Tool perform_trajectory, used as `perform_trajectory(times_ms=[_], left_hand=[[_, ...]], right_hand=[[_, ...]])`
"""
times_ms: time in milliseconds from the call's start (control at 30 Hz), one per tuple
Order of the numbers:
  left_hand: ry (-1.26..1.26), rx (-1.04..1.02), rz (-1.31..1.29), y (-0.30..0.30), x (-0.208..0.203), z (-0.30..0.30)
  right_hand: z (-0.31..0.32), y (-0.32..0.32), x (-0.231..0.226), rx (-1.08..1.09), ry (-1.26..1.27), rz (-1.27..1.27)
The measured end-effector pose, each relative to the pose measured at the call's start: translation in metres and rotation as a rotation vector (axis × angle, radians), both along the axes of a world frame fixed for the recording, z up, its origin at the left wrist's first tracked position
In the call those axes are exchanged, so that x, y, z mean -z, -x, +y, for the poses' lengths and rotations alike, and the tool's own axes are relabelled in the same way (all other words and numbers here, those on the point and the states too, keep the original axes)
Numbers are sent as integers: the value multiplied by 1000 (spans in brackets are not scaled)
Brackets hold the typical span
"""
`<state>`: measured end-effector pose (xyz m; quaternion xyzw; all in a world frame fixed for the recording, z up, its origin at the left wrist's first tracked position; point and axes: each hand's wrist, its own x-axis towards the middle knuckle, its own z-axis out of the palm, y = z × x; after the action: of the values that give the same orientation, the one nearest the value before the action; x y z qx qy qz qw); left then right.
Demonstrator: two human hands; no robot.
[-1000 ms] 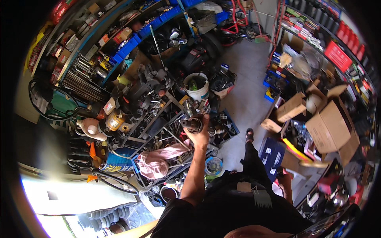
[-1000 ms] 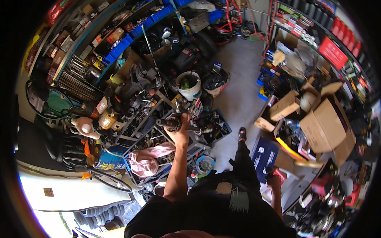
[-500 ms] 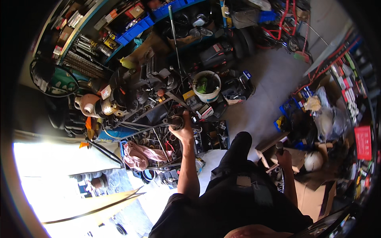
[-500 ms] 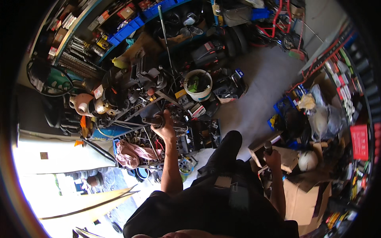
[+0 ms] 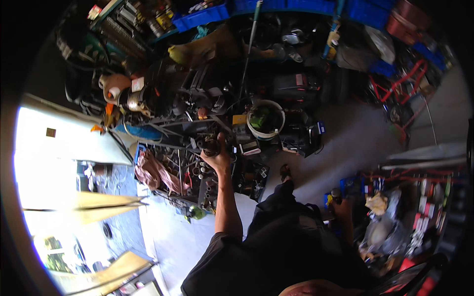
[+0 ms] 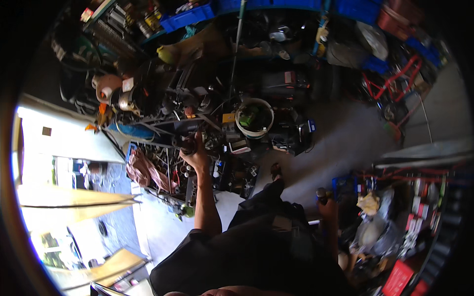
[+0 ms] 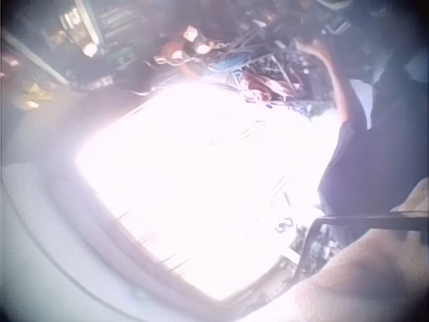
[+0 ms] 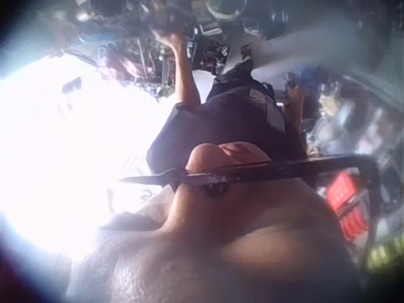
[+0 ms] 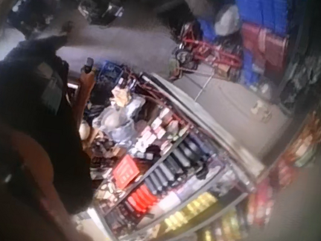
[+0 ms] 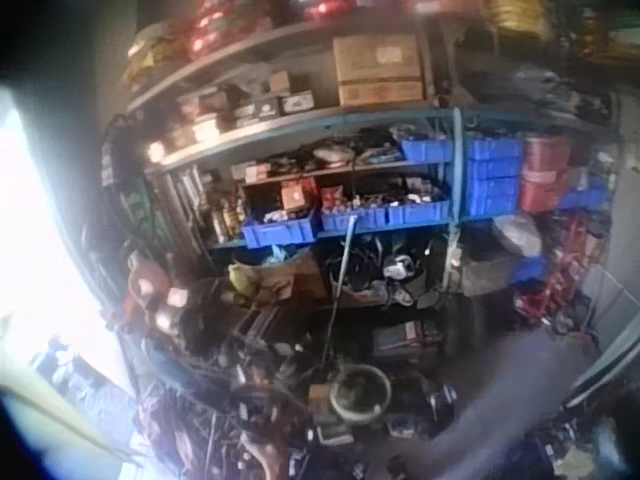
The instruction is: The person removes a metal rod from a vehicle's undercarriage, then uses pliers to extract a small component from the rod. They place the rod in a bench vise, hammer it to dislodge a bearing, and remove the bearing. The person then retrieves a rubber ring and handles it before the clip ends.
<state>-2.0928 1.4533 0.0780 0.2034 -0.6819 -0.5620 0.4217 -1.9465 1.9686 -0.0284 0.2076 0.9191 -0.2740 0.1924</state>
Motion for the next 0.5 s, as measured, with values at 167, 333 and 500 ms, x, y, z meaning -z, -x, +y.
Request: perform_trajectory(times_ms=[167, 333, 500], left_hand=[[-20, -61, -5, 26, -3, 33], [-16, -72, -101, 37, -24, 75], [-54, -87, -106, 40, -49, 118]], right_hand=[[51, 57, -9, -158, 35, 35], [66, 130, -15, -218, 4, 9], [59, 211, -29, -406, 18, -39]])
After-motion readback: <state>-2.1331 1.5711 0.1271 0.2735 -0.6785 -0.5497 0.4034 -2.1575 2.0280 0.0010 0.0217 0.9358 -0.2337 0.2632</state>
